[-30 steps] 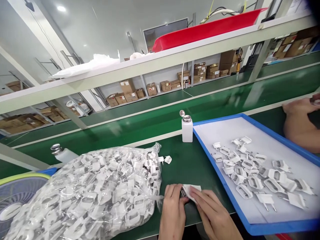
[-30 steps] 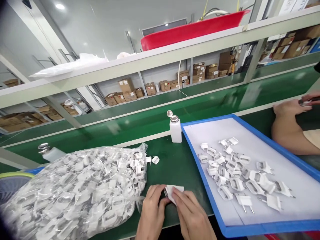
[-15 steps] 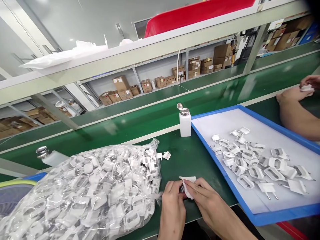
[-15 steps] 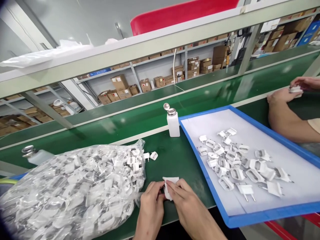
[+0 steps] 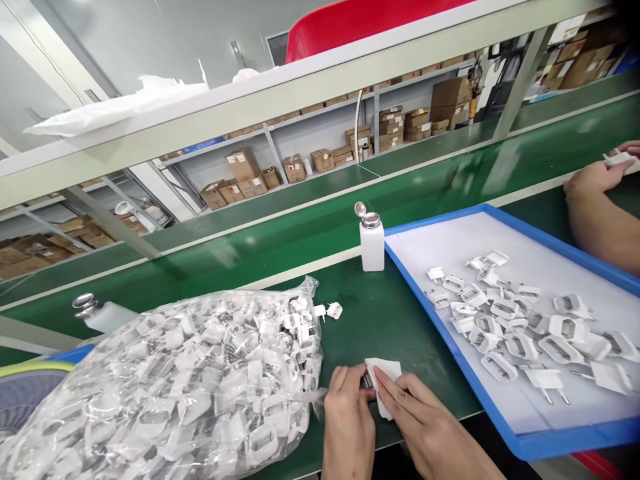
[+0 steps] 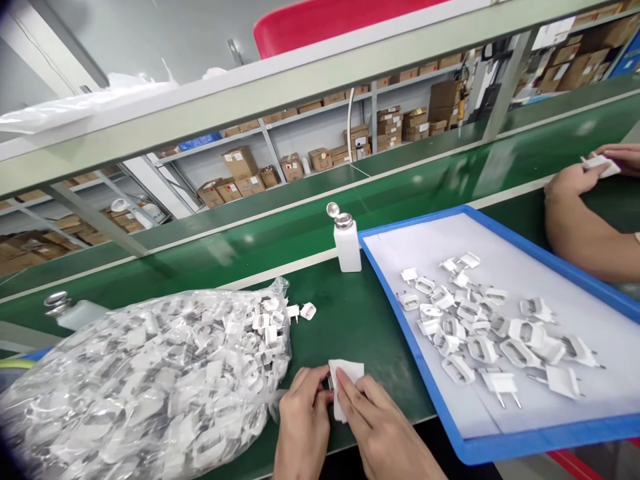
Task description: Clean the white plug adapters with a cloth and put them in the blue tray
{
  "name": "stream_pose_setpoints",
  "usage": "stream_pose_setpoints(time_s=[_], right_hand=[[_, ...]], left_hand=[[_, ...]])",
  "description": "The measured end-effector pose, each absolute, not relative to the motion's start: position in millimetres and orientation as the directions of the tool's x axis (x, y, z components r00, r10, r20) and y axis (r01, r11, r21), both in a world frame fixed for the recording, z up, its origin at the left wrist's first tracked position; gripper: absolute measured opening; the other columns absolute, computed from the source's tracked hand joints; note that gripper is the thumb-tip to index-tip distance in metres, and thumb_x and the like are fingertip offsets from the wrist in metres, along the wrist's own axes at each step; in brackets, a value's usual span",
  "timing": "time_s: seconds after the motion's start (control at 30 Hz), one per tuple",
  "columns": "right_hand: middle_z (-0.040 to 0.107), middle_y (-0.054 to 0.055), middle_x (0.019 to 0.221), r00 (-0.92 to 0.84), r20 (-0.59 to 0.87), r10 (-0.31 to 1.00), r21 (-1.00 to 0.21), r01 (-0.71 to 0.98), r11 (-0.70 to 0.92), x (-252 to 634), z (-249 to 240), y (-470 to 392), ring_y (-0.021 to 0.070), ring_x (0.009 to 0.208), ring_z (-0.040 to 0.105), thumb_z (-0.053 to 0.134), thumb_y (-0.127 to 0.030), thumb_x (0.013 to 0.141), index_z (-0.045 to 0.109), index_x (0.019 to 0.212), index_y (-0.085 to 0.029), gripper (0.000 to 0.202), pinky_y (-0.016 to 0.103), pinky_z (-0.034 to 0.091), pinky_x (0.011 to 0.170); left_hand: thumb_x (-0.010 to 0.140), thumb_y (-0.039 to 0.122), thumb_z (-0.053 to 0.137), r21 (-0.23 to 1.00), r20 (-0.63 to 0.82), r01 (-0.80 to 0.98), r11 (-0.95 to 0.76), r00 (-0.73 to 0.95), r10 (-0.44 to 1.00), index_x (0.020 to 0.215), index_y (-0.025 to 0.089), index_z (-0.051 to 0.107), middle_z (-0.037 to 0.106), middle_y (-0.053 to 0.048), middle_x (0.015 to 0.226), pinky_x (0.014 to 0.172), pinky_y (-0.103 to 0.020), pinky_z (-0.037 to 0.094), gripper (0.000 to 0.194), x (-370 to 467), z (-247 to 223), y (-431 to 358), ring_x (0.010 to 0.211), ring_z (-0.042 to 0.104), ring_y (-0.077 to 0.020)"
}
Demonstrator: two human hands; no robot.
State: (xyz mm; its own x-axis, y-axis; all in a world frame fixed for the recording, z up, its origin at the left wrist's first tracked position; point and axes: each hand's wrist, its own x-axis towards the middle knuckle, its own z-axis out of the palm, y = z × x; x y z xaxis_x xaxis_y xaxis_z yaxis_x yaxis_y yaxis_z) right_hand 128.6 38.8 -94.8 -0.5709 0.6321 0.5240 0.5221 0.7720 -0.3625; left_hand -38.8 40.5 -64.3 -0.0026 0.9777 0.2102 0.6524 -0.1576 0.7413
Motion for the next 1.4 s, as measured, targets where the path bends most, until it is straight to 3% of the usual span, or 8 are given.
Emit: stream_pose_setpoints(time_s=[0.33,0.53,0.7,0.83,0.93,1.07,1.27,1.4], right_hand=[[0.057,0.02,0.145,-0.568,0.598,0.566,-0.273,0.52,0.809,131,-104,33,0.0219,0.084,0.068,0.04,0.007,0.088,0.019,0.164,-0.011,0.081,0.035,0.062,0.079],[0.065,0.012,0.137,-0.534,0.473,0.7,-0.601,0.385,0.7,130,-90,50,0.0186,0.101,0.063,0.04,0.0,0.096,0.039,0.157,-0.021,0.065,0.026,0.058,0.089],[0.072,0.004,0.104,-0.505,0.26,0.823,-0.814,0.343,0.468,122,-61,66,0.0187,0.092,0.062,0.037,-0.016,0.107,0.071,0.113,-0.026,0.036,0.029,0.056,0.079],[0.072,0.002,0.092,-0.484,0.225,0.846,-0.829,0.361,0.427,119,-52,71,0.0187,0.087,0.064,0.036,-0.017,0.106,0.067,0.078,-0.025,0.042,0.03,0.055,0.076],[0.075,0.006,0.103,-0.494,0.308,0.813,-0.765,0.38,0.52,119,-62,66,0.0204,0.091,0.065,0.033,-0.011,0.103,0.073,0.1,-0.022,0.041,0.03,0.057,0.078],[0.072,0.013,0.126,-0.489,0.525,0.697,-0.459,0.527,0.715,121,-84,49,0.0198,0.1,0.066,0.035,0.006,0.085,0.059,0.139,-0.005,0.06,0.026,0.058,0.088],[0.067,0.016,0.134,-0.54,0.659,0.524,-0.105,0.624,0.775,125,-96,35,0.0226,0.084,0.066,0.038,0.006,0.084,0.068,0.126,-0.002,0.052,0.033,0.061,0.07],[0.069,0.013,0.132,-0.536,0.667,0.518,-0.131,0.6,0.789,132,-100,31,0.0213,0.08,0.065,0.044,0.003,0.09,0.066,0.13,-0.006,0.047,0.032,0.06,0.069]], left_hand=[[0.081,-0.006,0.037,0.734,0.214,0.659,-0.161,0.0,0.977,0.108,0.015,0.075,0.07,-0.011,0.093,0.071,-0.028,0.061,0.051,-46,-75,42,0.084,0.071,-0.0219],[0.078,-0.007,0.039,0.764,0.198,0.629,-0.141,-0.021,0.98,0.104,0.019,0.075,0.068,-0.008,0.09,0.071,-0.028,0.059,0.051,-45,-80,40,0.084,0.068,-0.0219],[0.077,-0.008,0.039,0.751,0.207,0.646,-0.136,-0.034,0.978,0.108,0.018,0.075,0.067,-0.009,0.091,0.071,-0.028,0.059,0.055,-43,-84,40,0.086,0.068,-0.023],[0.077,-0.009,0.039,0.724,0.223,0.677,-0.131,-0.05,0.974,0.107,0.016,0.075,0.067,-0.01,0.09,0.073,-0.028,0.059,0.053,-42,-86,39,0.087,0.068,-0.0232],[0.078,-0.009,0.039,0.717,0.238,0.683,-0.139,-0.052,0.97,0.109,0.016,0.075,0.068,-0.01,0.09,0.074,-0.028,0.059,0.054,-40,-85,38,0.087,0.068,-0.0232],[0.077,-0.01,0.038,0.722,0.251,0.675,-0.154,-0.048,0.967,0.107,0.017,0.076,0.068,-0.01,0.089,0.07,-0.026,0.058,0.055,-40,-83,37,0.085,0.067,-0.0222],[0.08,-0.005,0.041,0.697,0.249,0.697,-0.167,-0.017,0.968,0.109,0.017,0.074,0.069,-0.011,0.093,0.075,-0.031,0.058,0.049,-45,-88,37,0.085,0.07,-0.024],[0.081,-0.002,0.042,0.737,0.269,0.657,-0.162,-0.066,0.961,0.11,0.019,0.075,0.07,-0.01,0.094,0.076,-0.031,0.058,0.049,-47,-88,38,0.085,0.07,-0.0233]])
